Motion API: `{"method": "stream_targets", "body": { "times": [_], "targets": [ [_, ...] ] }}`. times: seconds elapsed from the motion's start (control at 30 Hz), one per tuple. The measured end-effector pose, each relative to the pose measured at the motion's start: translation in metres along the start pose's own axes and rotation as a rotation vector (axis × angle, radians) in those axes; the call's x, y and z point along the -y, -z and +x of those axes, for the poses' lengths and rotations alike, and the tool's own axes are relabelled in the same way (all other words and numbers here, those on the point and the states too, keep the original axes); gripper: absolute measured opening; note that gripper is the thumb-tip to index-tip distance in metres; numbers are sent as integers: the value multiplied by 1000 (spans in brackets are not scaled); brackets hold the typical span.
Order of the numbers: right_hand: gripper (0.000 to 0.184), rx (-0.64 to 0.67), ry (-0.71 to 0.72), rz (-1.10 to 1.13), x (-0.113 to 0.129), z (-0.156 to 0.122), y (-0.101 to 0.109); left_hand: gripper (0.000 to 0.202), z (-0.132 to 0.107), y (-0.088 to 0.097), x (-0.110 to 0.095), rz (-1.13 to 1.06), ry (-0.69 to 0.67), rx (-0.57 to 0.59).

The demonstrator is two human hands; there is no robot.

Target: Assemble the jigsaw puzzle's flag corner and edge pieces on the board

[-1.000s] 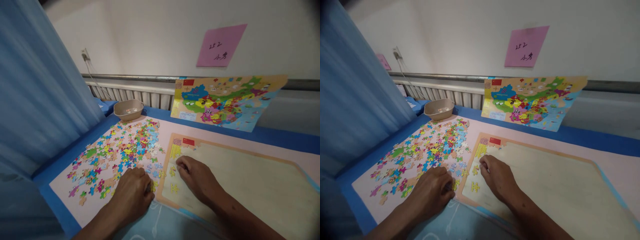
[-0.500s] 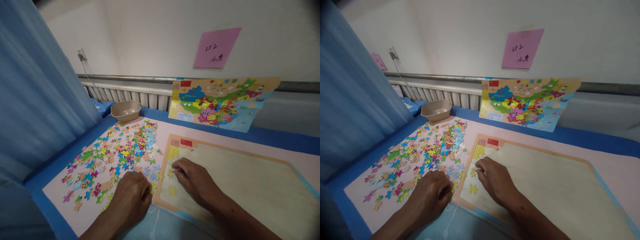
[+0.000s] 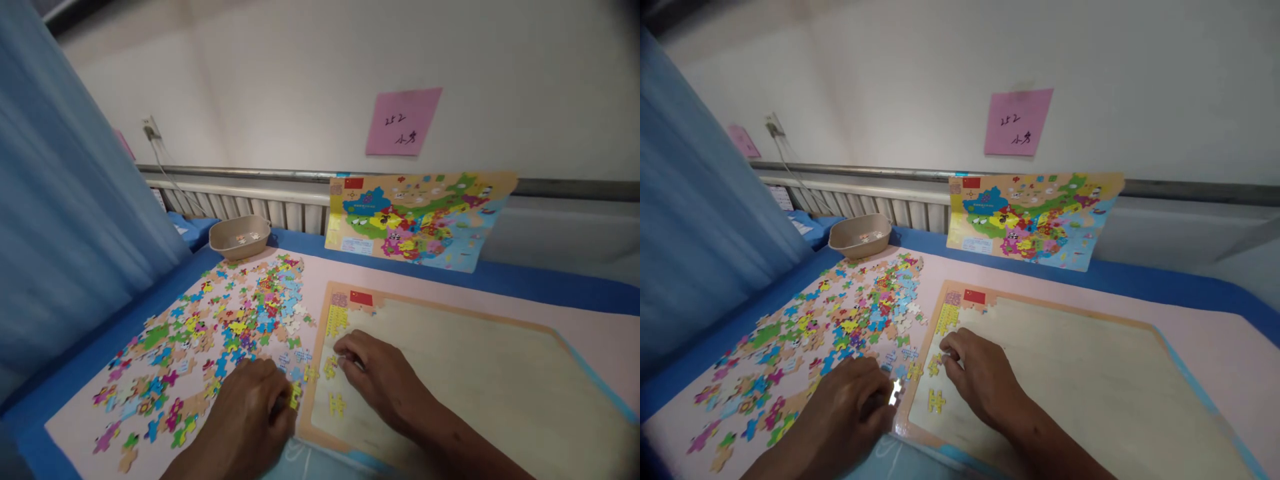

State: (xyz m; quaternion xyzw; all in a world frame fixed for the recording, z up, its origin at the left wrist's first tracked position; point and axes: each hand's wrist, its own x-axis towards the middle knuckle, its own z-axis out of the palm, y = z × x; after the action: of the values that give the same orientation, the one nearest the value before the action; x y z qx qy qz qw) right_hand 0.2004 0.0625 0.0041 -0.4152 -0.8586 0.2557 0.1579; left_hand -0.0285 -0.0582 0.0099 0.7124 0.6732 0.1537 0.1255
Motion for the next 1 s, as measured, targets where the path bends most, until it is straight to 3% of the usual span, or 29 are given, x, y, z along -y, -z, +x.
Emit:
{"method": "stream_targets", "body": {
  "times": [0.17,0.3,0.4,0.57,1.0],
  "targets": [
    [18,-133,-43,59,-7,6,-2,13,38,8,-14,53,-36,-62],
    [17,-154,-61,-9,-15,7,-5,10,74,-2,-29,55,-29,-65],
    [16,-133,-48,-42,-15,6,-7,11,88,-13,-35,64,-9,-62],
    [14,-129,-38,-85,-12,6,-9,11,91,-21,-36,51,21,-29],
    [13,-96,-53,-116,-10,8,-7,12,92,-16,-34,58,40,30]
  ]
}}
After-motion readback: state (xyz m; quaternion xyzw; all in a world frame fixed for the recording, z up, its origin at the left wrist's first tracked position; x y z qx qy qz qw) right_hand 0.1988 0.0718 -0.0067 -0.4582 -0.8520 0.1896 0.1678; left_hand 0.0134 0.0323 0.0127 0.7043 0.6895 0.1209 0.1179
